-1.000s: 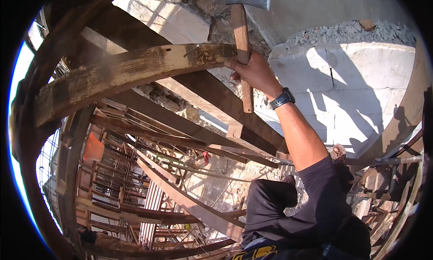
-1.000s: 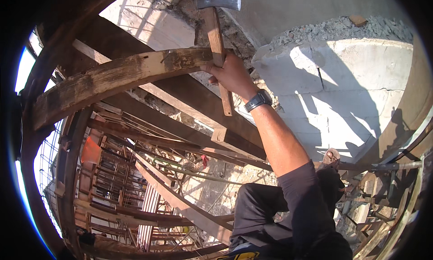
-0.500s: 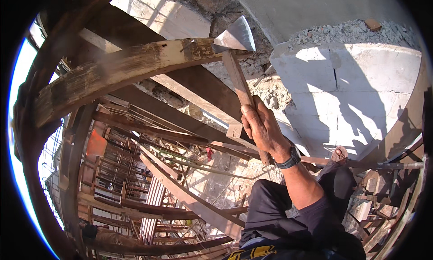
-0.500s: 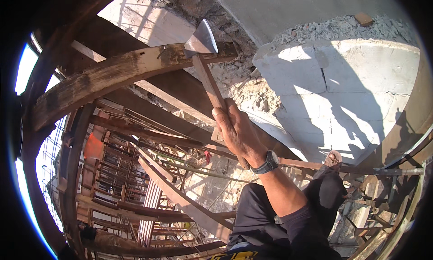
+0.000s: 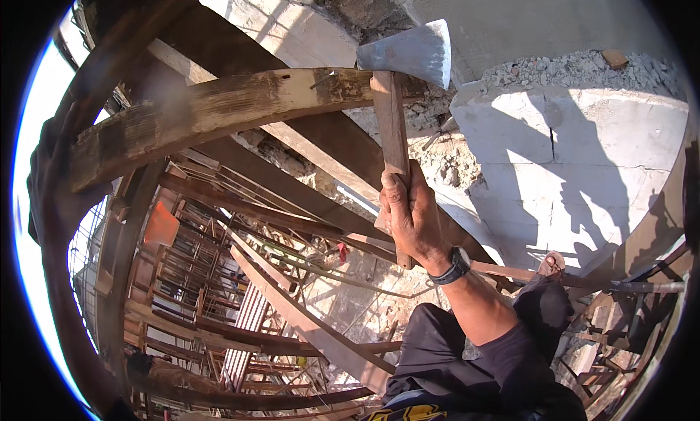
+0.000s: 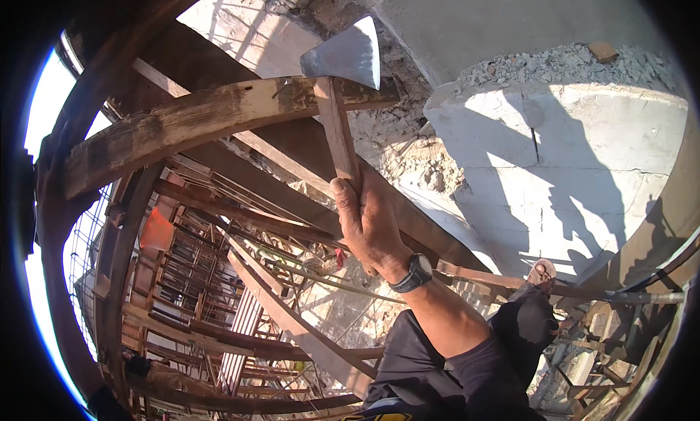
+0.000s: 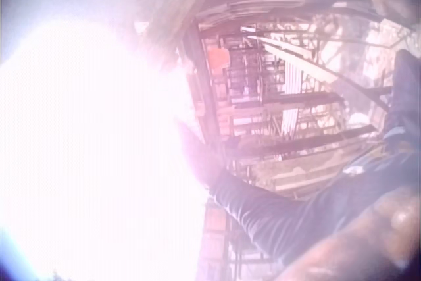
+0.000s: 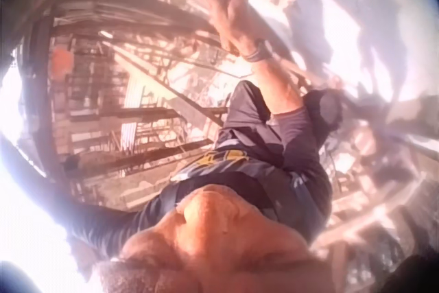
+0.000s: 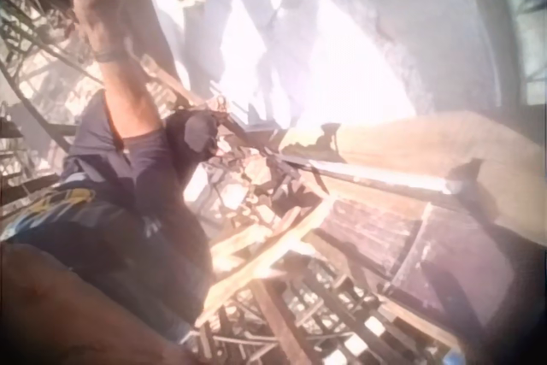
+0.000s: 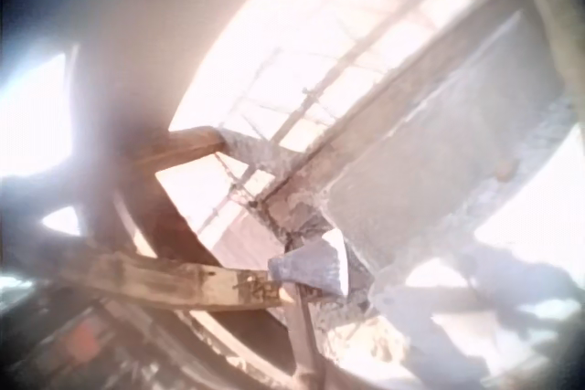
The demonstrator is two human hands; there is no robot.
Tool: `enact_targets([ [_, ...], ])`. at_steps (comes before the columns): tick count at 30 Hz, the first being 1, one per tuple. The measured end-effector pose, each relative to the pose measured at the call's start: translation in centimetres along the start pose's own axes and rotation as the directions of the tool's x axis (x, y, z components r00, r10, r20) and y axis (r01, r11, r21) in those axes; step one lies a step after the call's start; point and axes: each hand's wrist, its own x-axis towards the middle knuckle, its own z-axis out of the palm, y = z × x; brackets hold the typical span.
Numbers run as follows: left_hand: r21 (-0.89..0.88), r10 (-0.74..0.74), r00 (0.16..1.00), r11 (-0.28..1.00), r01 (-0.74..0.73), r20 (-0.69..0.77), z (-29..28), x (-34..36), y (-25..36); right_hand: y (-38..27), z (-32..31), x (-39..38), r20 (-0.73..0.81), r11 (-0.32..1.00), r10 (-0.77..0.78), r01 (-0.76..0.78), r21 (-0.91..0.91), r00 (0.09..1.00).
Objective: The person positions a wooden beam against an existing frame and secures it by driving nails through the joint using the back of a hatchet.
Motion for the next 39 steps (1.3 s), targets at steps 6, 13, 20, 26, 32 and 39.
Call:
enact_targets([
  [6, 0.036, -0.057, 0.998, 0.998, 0.057, -0.008, 1.0, -0.7, -0.8, -3.8, -1.5, -0.5, -0.087, 0.978, 0.036, -0.017, 0.208, 0.996],
  [13, 0.011, 0.009, 0.999, 1.0, -0.009, -0.043, -0.9, -0.7, -0.1, -3.3, 2.0, -0.1, -0.292, 0.876, -0.115, 0.236, 0.42, 0.95],
  [20, 0.063, -0.018, 0.999, 0.998, 0.02, -0.041, 1.9, -1.3, -1.9, -6.0, -1.8, 0.6, -0.149, 0.936, 0.018, 0.036, 0.35, 0.989],
  [26, 0.15, -0.143, 0.989, 0.979, 0.136, 0.037, 0.3, -1.0, -1.5, -2.4, -2.2, 9.6, -0.112, 0.94, -0.331, 0.316, -0.13, 0.937],
  [32, 0.093, -0.157, 0.988, 0.984, 0.155, 0.013, -0.1, -0.9, -0.9, 1.4, 0.5, 14.8, 0.051, 0.879, -0.395, 0.393, -0.27, 0.917],
  [39, 0.207, -0.227, 0.964, 0.959, 0.195, 0.141, -3.9, -1.0, 1.3, 2.4, 5.5, 12.0, 0.024, 0.993, -0.111, 0.112, -0.025, 0.994],
])
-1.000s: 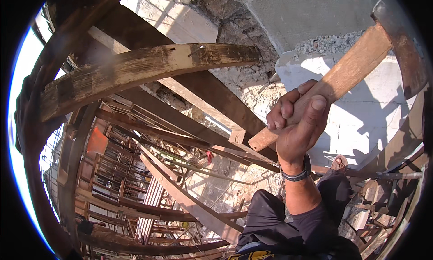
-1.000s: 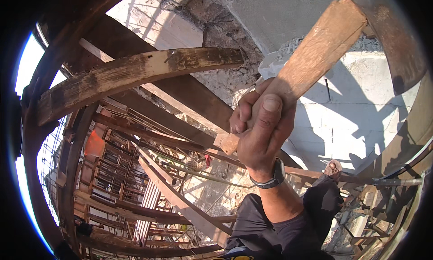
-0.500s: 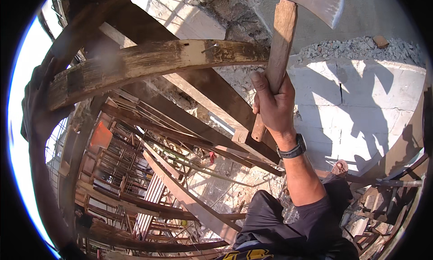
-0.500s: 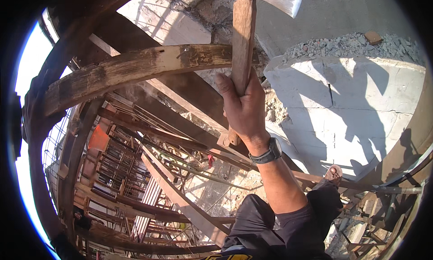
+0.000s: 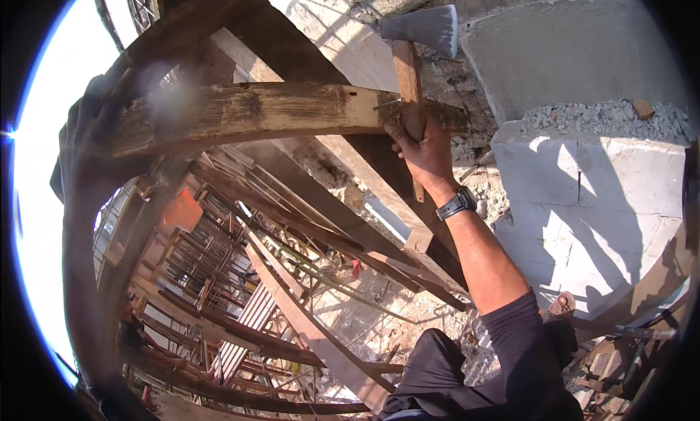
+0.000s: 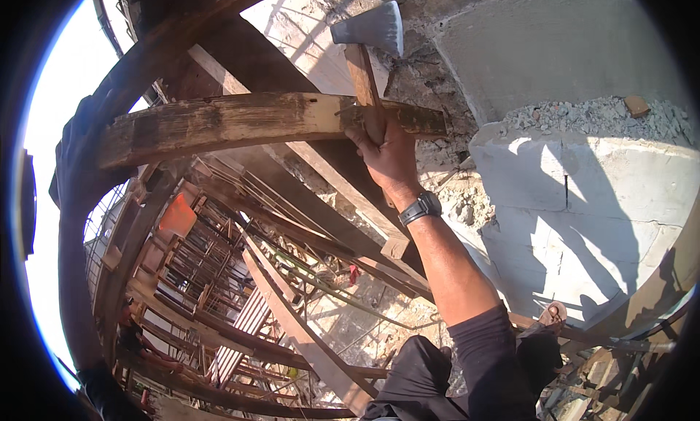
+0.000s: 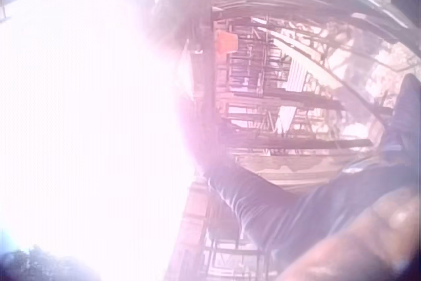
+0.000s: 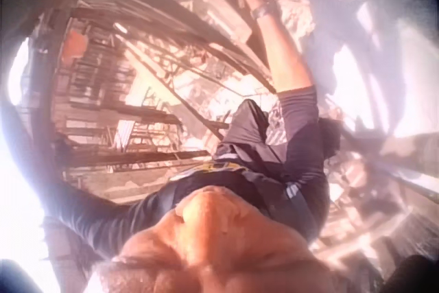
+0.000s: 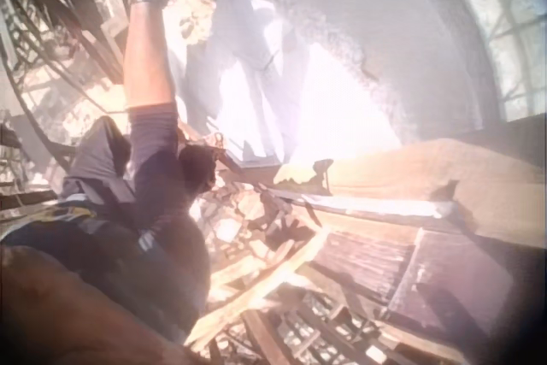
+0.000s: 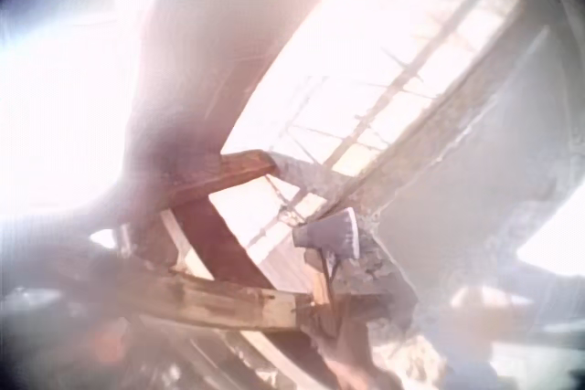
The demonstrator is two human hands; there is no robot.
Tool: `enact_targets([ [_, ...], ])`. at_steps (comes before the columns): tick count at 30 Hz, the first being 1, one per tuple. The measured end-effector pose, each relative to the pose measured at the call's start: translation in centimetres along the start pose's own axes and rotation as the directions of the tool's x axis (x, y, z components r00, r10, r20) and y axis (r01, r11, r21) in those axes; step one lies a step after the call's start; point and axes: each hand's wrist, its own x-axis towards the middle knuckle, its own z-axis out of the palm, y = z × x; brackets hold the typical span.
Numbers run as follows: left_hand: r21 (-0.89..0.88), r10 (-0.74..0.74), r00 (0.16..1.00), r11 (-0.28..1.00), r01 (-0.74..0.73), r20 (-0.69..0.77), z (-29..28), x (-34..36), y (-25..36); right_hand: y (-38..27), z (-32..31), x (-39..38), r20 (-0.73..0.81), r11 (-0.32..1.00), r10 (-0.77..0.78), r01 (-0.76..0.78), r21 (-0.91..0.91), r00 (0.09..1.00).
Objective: The person positions a wooden beam against an existing frame and secures it by driving nails through the joint using the back of a hatchet.
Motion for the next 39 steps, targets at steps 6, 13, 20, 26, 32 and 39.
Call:
enact_targets([
  [6, 0.168, 0.089, 0.967, 0.985, -0.049, -0.24, 3.8, 0.6, -1.3, -1.3, -2.8, 2.8, -0.082, 0.988, -0.076, 0.064, -0.14, 0.994],
  [13, -0.011, -0.134, 0.895, 0.99, 0.143, -0.425, 6.5, -3.9, -0.5, -0.8, -2.2, 2.9, -0.036, 0.996, -0.039, 0.035, -0.087, 0.999],
  [20, -0.127, 0.059, 0.788, 0.977, -0.172, -0.612, 10.1, -4.9, 10.0, -0.5, -3.0, 3.6, -0.026, 0.999, -0.033, 0.032, -0.033, 0.999],
  [26, -0.028, 0.062, 0.835, 0.995, -0.092, -0.547, 9.3, -0.1, 8.2, -0.7, -2.4, 3.1, -0.006, 0.999, 0.002, -0.002, -0.052, 1.0],
  [32, 0.098, 0.127, 0.828, 0.991, -0.087, -0.546, 9.8, 2.2, 9.6, -1.2, -2.5, 3.1, -0.022, 0.995, 0.008, -0.01, -0.095, 1.0],
  [39, 0.159, 0.347, 0.852, 0.938, -0.309, -0.391, 7.7, 4.7, 13.8, -2.3, -3.1, 3.3, -0.069, 0.997, -0.023, 0.018, -0.079, 0.997],
])
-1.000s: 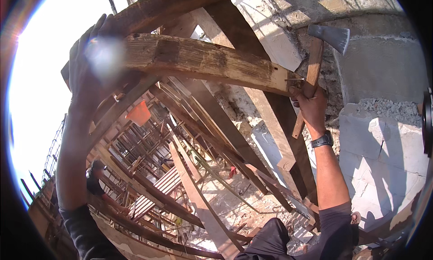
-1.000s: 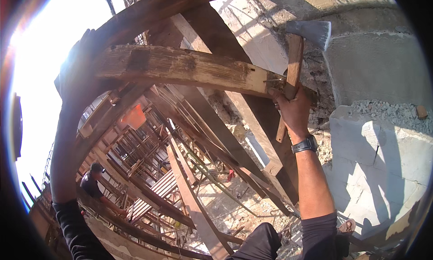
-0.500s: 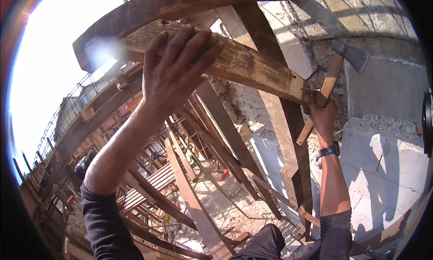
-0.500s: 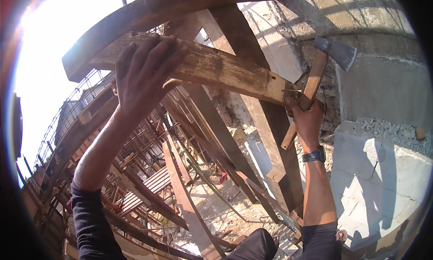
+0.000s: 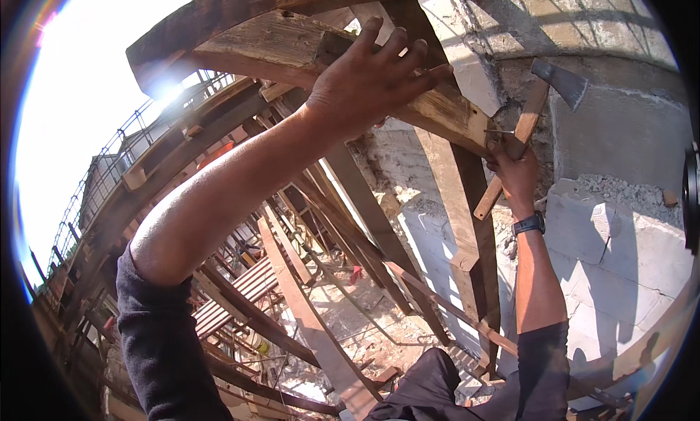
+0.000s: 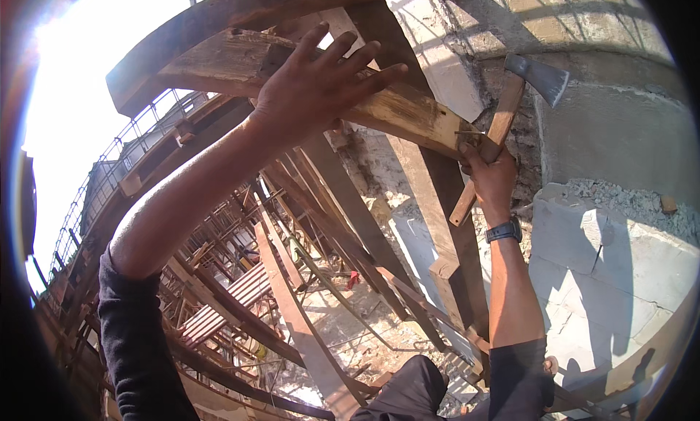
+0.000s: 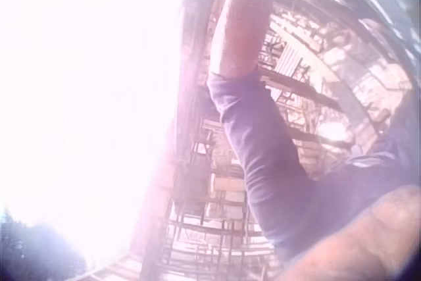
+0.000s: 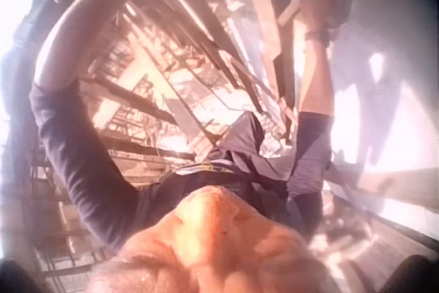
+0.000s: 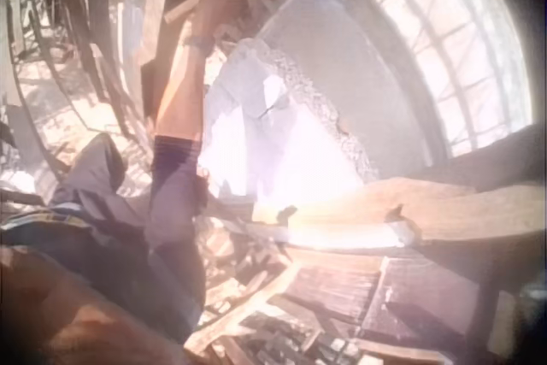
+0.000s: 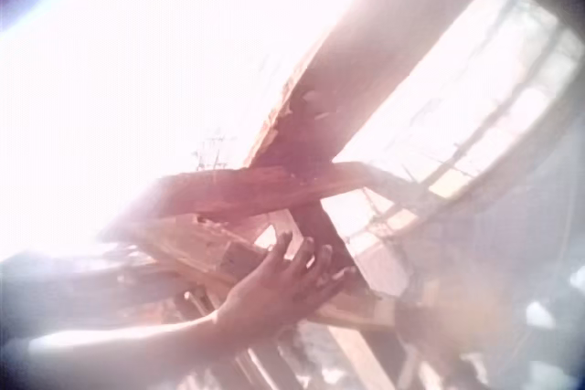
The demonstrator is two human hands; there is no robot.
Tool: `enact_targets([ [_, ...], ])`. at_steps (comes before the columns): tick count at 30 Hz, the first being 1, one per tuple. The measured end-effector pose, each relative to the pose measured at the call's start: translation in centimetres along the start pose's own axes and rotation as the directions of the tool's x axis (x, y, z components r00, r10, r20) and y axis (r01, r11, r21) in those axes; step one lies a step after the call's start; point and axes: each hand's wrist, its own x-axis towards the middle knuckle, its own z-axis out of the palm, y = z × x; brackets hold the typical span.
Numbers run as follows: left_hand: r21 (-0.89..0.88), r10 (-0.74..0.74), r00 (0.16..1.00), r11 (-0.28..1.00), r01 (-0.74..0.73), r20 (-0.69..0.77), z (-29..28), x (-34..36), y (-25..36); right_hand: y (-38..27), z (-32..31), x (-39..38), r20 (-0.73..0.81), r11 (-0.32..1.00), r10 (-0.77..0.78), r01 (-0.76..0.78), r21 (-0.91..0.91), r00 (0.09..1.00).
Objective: The person positions a wooden beam against an existing frame and secures it by driving nails through the joint using the back of a hatchet.
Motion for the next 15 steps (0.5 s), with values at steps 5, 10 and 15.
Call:
enact_targets([
  [5, -0.033, 0.033, 0.998, 0.999, -0.031, 0.05, 1.7, 2.7, 4.3, 1.4, 1.6, -0.4, -0.023, 1.0, 0.029, -0.029, -0.001, 0.999],
  [10, -0.394, -0.035, 0.965, 0.909, 0.138, 0.259, 1.5, 5.6, 7.5, 1.2, 1.1, -0.4, -0.007, 0.997, -0.007, 0.007, -0.078, 1.0],
  [15, -0.476, -0.05, 0.97, 0.865, 0.162, 0.239, 2.2, 5.8, 7.9, 2.6, 0.5, -0.1, 0.029, 0.956, -0.144, 0.147, -0.253, 0.989],
])
